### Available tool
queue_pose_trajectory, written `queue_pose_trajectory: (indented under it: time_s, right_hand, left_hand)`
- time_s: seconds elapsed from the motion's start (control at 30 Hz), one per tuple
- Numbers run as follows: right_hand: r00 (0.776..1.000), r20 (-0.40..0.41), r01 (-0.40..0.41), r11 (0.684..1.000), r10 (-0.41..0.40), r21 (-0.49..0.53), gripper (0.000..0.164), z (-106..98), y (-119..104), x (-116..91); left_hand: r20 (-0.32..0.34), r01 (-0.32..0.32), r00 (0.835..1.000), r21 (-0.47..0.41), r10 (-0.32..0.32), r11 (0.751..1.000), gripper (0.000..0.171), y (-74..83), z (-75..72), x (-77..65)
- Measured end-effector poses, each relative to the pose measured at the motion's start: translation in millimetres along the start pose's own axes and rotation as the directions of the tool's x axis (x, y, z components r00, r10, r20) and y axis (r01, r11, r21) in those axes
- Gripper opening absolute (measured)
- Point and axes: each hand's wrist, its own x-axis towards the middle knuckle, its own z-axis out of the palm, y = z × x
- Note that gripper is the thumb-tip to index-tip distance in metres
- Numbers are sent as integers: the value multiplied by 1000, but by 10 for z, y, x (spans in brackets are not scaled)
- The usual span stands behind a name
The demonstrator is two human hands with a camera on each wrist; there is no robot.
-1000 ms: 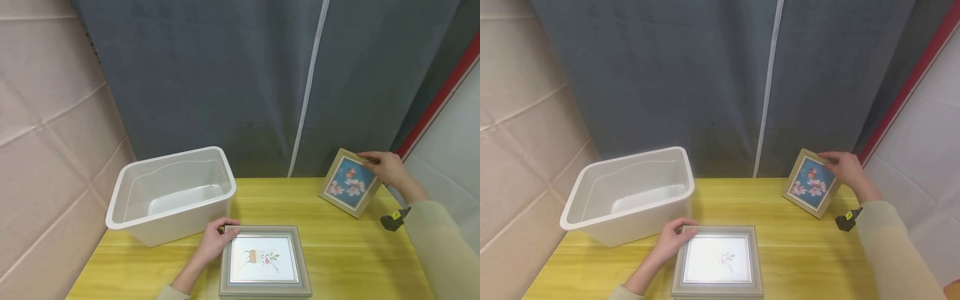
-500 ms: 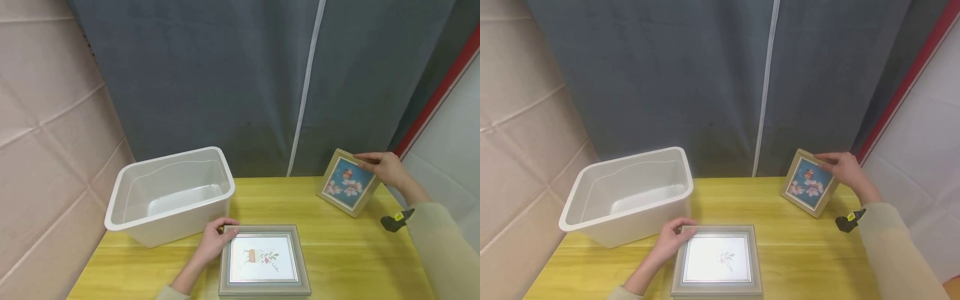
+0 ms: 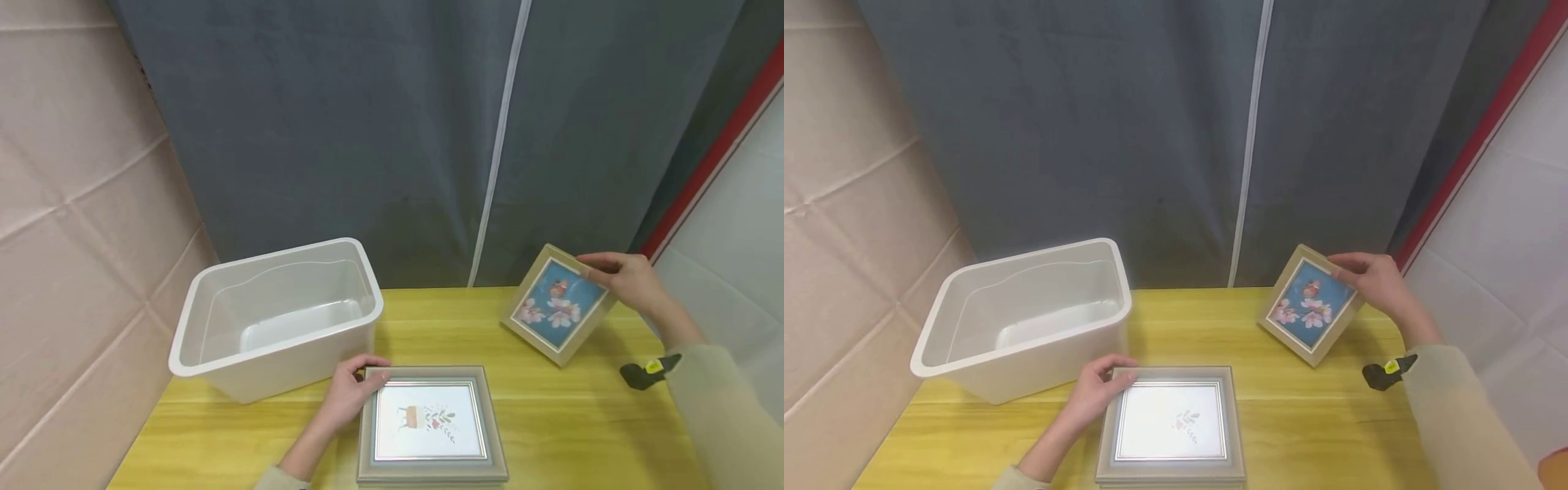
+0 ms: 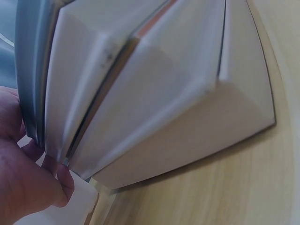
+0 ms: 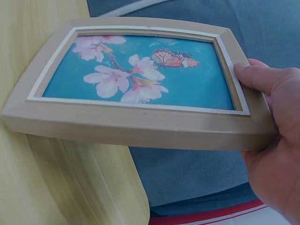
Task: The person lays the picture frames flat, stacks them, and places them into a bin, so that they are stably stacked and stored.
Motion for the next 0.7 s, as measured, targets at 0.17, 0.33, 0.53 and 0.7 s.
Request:
queue_pose_trajectory:
  time_s: [0.17, 0.33, 0.53, 0.7]
  right_hand:
    - [998, -28, -50, 997, 51, 51, 52, 47, -46, -89]
    - [994, -50, -91, 987, 98, 133, 58, 84, -89, -167]
    - [993, -59, -82, 964, 100, 251, 48, 112, -211, -233]
    - [992, -73, -83, 957, 107, 277, 44, 135, -336, -282]
  left_hand:
    - [6, 4, 1000, -1, -4, 1000, 24, 14, -3, -15]
    - [9, 10, 1000, -6, -10, 1000, 24, 15, -6, -24]
    - [4, 20, 1000, -5, -20, 1000, 21, 5, -14, -3]
    - [3, 11, 1000, 13, -11, 1000, 20, 6, -25, 31]
